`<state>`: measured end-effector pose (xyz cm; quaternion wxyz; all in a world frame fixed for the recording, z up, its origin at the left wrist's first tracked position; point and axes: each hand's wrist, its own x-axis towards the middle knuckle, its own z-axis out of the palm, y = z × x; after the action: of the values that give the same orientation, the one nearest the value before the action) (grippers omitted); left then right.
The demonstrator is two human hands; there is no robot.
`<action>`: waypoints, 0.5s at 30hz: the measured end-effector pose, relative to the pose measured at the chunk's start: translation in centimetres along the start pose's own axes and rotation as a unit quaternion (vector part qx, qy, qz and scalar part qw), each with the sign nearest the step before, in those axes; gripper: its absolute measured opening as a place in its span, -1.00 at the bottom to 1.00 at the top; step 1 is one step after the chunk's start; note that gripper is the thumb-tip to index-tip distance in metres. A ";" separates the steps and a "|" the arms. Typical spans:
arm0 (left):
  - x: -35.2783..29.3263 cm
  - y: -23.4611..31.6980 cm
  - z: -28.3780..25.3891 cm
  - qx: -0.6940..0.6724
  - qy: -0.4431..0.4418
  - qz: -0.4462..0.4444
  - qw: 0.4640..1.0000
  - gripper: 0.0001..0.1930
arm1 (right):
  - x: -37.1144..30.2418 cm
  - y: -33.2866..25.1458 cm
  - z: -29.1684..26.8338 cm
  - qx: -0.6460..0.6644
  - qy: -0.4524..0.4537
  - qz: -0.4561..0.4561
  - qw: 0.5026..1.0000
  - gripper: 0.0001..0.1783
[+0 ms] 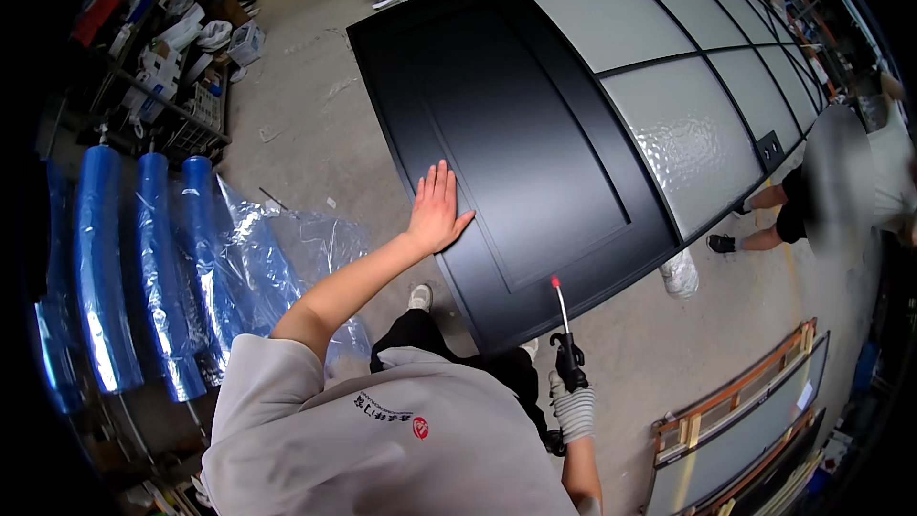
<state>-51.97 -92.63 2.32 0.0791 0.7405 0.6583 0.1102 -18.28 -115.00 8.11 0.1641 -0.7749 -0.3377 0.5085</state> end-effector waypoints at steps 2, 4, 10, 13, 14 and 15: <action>1.7 -3.6 -0.2 -0.015 -0.001 0.023 1.000 -0.13 | -1.1 -3.1 3.3 0.026 0.018 0.030 0.999 -0.71; 2.5 -6.1 -0.5 -0.009 -0.023 0.027 0.999 -0.12 | -2.5 -6.0 6.6 0.025 0.013 0.004 1.000 -0.69; 6.2 -10.0 -3.8 0.019 -0.088 0.032 0.995 -0.10 | -4.5 -9.5 13.7 -0.024 0.034 -0.002 0.999 -0.64; 7.7 -11.4 -5.0 0.035 -0.107 0.019 0.993 -0.09 | -4.7 -11.7 14.8 0.058 0.032 0.082 0.994 -0.67; 8.1 -11.7 -5.5 0.052 -0.110 0.017 0.992 -0.08 | -4.1 -12.0 15.2 0.092 0.038 0.073 0.992 -0.69; 8.5 -12.1 -5.9 0.068 -0.113 0.015 0.991 -0.08 | -3.6 -12.2 15.6 0.095 0.031 0.045 0.994 -0.70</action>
<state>-64.24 -82.85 5.33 0.1015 0.7613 0.6401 -0.0181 -37.58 -110.08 11.14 0.2246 -0.7857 -0.2469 0.5208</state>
